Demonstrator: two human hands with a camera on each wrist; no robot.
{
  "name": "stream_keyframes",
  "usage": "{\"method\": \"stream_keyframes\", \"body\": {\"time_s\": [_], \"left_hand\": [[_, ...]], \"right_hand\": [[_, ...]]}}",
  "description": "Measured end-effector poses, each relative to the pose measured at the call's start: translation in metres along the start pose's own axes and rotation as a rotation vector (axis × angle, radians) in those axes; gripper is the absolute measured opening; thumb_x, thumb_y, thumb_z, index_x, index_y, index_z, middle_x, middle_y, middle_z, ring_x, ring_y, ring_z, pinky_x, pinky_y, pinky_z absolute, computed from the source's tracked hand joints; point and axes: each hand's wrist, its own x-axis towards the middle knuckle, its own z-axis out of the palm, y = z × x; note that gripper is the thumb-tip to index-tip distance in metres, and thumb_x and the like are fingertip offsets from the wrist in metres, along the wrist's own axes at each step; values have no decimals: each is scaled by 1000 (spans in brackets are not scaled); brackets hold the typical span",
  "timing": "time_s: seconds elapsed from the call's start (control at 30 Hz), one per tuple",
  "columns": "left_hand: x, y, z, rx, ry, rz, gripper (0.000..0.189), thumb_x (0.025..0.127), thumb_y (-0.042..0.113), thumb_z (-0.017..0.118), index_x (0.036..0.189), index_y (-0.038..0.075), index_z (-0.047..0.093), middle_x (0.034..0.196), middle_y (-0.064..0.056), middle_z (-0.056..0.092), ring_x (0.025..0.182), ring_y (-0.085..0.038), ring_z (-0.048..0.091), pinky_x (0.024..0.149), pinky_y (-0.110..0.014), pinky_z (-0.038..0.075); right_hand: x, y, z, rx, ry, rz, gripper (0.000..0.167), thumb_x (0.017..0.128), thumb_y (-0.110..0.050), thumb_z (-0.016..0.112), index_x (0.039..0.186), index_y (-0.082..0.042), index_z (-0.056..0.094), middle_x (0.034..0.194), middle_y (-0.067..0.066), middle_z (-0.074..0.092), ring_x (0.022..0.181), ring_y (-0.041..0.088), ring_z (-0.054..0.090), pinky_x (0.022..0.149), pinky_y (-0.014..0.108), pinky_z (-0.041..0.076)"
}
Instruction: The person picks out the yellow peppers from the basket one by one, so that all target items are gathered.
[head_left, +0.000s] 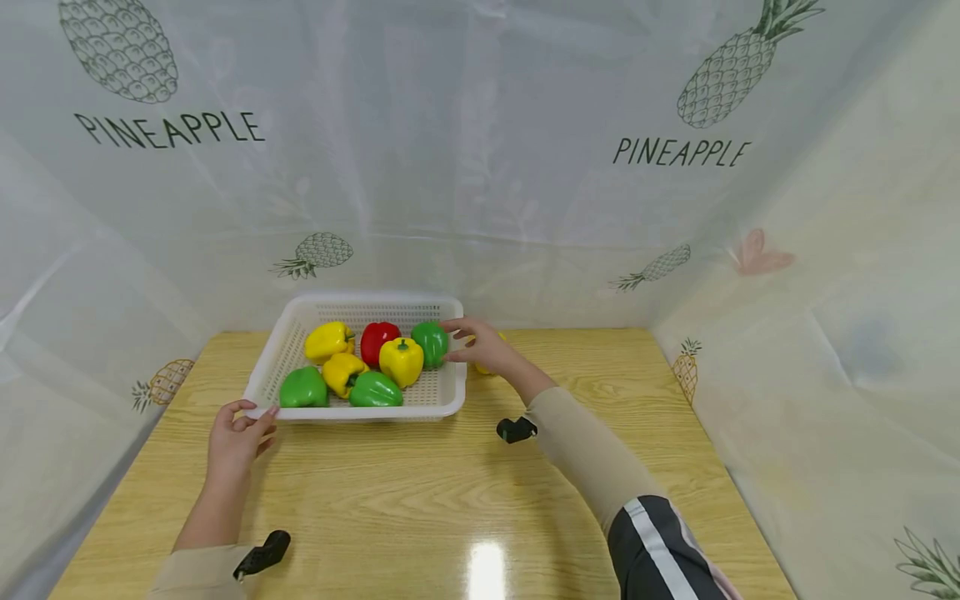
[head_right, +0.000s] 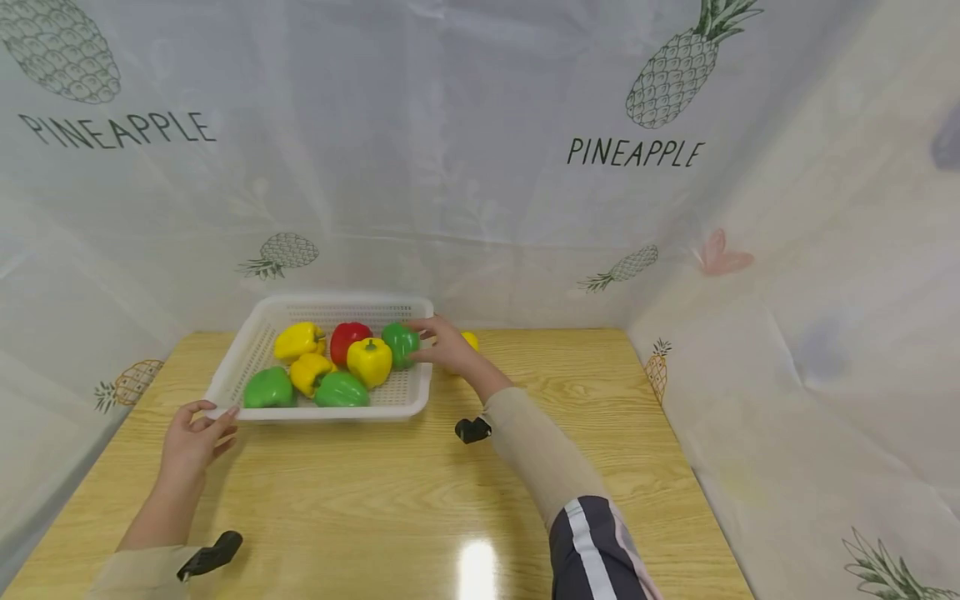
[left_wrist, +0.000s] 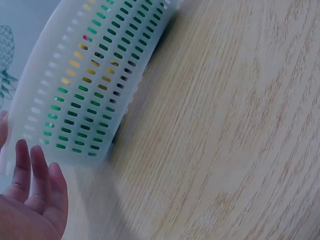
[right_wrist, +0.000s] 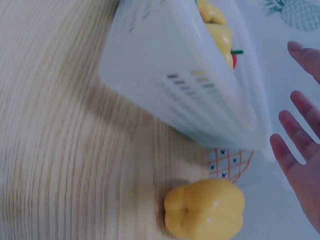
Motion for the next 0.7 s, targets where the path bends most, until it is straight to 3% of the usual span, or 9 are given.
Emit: {"method": "stream_keyframes", "body": {"time_s": [0.17,0.37,0.7], "left_hand": [[-1,0,1,-6,1,-6,28,93,14,68,106,18,43,66,6,58,62,-5,61,57,-22,54],[0,0,2,-10,17,-13,28,93,14,68,106,18,43,66,6,59,60,-5,61,56,-22,54],[-2,3,0,-24,-1,-30,29,92,18,70,105,18,45,70,9,66,61,-6,62,57,-22,54]], "right_hand": [[5,-5,11,45,-13,-7,58,86,-7,76,137,-1,51,137,17,50,122,40,47,100,50,44],[11,-12,28,42,-31,32,58,86,-11,77,138,-6,52,139,12,52,123,35,50,96,39,48],[18,-23,48,52,-49,78,54,86,-15,77,136,-14,57,137,1,54,120,30,50,95,38,46]]}}
